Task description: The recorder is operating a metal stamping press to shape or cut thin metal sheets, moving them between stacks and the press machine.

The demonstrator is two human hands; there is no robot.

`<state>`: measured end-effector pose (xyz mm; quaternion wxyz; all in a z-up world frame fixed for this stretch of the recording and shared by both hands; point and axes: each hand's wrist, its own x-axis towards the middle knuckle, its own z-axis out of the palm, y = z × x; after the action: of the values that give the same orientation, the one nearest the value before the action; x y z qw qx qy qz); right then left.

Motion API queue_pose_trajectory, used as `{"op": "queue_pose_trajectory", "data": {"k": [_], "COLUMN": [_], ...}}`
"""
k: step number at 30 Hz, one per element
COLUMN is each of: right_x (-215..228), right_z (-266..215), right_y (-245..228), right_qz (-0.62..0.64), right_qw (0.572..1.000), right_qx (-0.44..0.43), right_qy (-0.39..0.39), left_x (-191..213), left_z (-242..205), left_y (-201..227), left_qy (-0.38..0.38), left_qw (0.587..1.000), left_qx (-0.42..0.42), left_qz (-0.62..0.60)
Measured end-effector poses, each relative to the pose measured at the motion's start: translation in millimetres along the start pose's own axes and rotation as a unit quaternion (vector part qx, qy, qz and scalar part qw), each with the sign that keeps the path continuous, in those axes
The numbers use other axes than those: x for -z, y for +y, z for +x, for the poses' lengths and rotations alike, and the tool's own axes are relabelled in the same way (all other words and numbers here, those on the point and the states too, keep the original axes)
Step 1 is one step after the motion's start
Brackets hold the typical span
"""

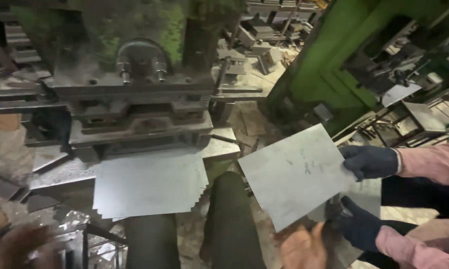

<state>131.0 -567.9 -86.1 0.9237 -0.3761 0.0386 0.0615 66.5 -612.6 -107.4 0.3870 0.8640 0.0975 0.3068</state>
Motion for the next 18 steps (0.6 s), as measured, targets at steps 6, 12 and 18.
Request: {"op": "queue_pose_trajectory", "data": {"k": [6, 12, 18], "right_x": [-47, -59, -63], "right_z": [-4, 0, -8], "right_y": [-42, -57, -57], "right_qz": [-0.142, -0.156, -0.163], "right_qw": [0.964, 0.944, 0.943], "right_qx": [0.119, 0.207, 0.201], "right_qy": [0.191, 0.203, 0.208], "left_x": [191, 225, 177], "left_z": [251, 237, 245], "left_y": [-169, -143, -109], "left_qy": [-0.149, -0.263, -0.385], "left_qw": [0.943, 0.828, 0.716], "left_qx": [0.163, 0.316, 0.38], "left_qz": [-0.25, -0.381, -0.442]}}
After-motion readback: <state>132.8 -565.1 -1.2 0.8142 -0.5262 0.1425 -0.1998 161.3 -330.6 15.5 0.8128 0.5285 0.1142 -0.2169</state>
